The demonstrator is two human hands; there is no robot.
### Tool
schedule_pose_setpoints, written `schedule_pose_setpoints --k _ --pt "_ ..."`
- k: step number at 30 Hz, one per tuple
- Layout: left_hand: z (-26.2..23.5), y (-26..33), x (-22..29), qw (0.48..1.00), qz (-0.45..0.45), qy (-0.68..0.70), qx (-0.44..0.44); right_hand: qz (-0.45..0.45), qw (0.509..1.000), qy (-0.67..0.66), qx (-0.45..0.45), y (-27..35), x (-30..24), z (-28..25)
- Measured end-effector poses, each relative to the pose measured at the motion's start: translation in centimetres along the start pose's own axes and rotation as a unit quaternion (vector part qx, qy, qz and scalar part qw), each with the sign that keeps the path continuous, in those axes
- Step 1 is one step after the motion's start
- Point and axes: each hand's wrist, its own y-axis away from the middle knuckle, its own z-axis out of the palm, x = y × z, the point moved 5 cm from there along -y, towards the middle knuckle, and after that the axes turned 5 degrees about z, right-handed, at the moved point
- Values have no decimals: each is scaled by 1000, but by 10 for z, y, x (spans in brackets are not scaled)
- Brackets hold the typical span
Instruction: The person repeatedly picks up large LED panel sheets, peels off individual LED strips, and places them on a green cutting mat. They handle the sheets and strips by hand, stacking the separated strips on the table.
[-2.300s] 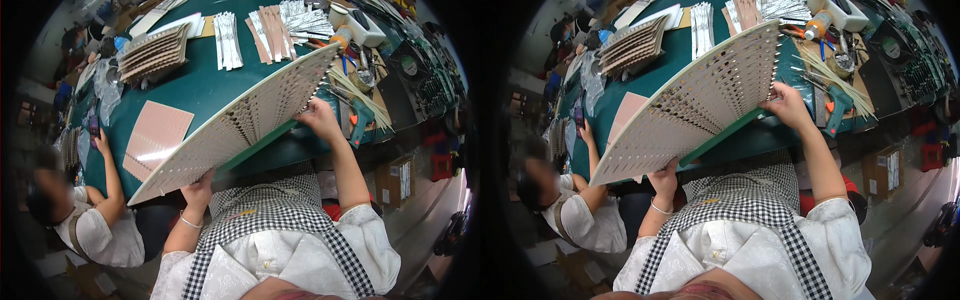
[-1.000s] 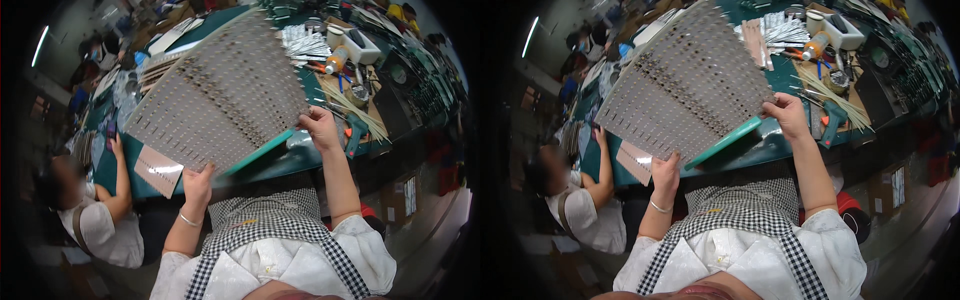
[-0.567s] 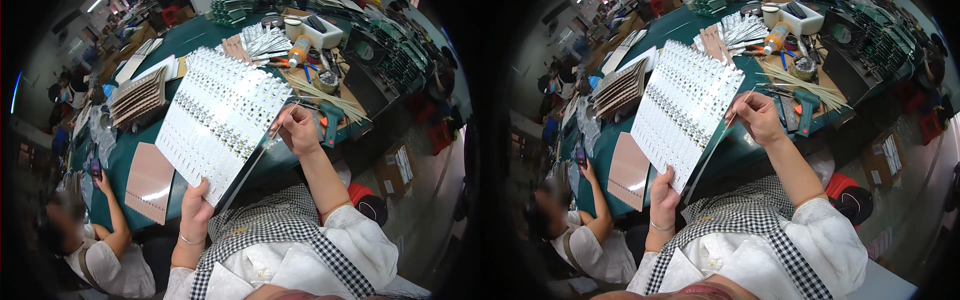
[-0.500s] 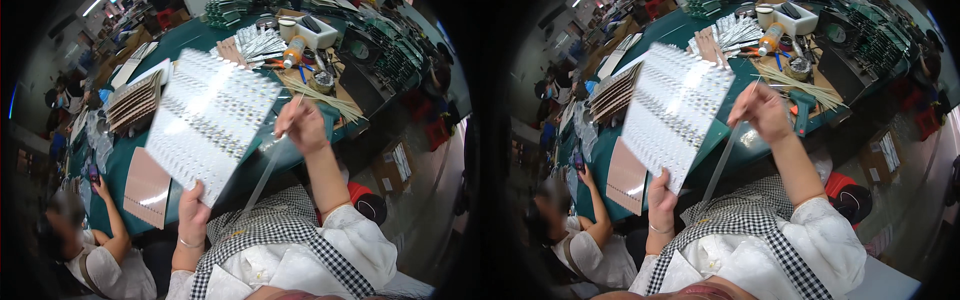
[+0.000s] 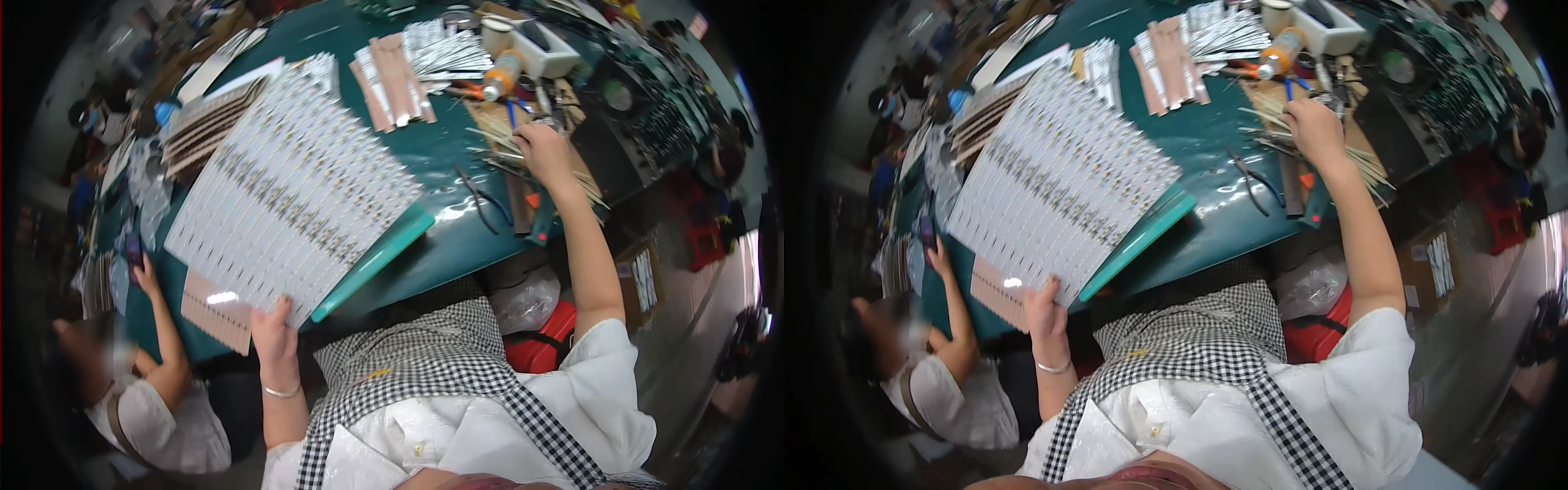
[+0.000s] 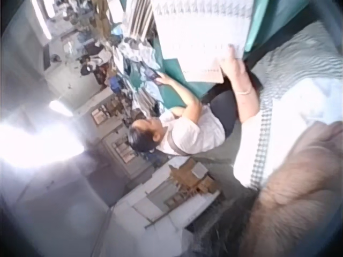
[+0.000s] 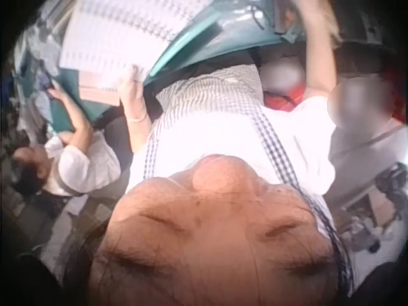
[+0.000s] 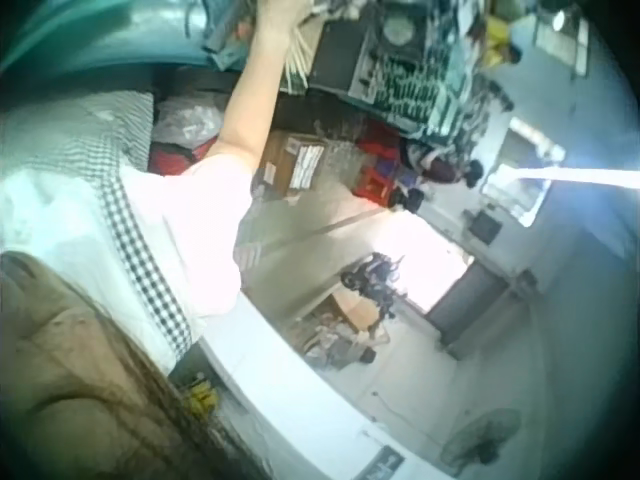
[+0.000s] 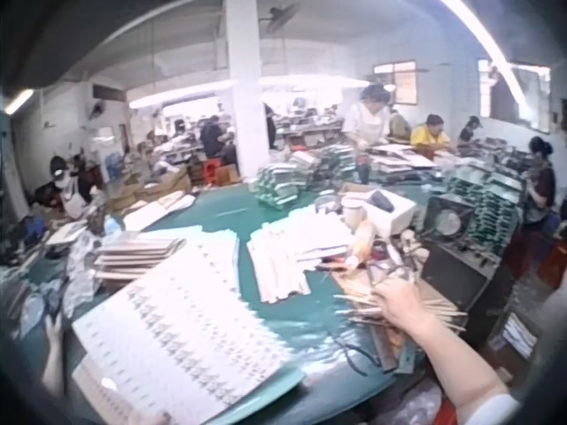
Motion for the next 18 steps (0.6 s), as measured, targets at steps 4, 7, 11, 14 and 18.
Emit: schedule_pose_setpoints --k 4,7,11,14,18 --pt "13 -9 4 999 -18 -22 -42 91 880 -433 -174 15 -76 42" --pt "21 -20 5 997 -17 -36 -72 108 779 -550 -280 20 -120 65" --pt "26 -30 5 994 -21 -18 -109 86 752 -551 -351 22 -134 77" --pt "31 -25 7 992 -57 -4 -112 83 789 -499 -349 19 -133 80" --pt "29 -9 9 994 -52 -10 -98 87 797 -467 -374 13 -139 82"
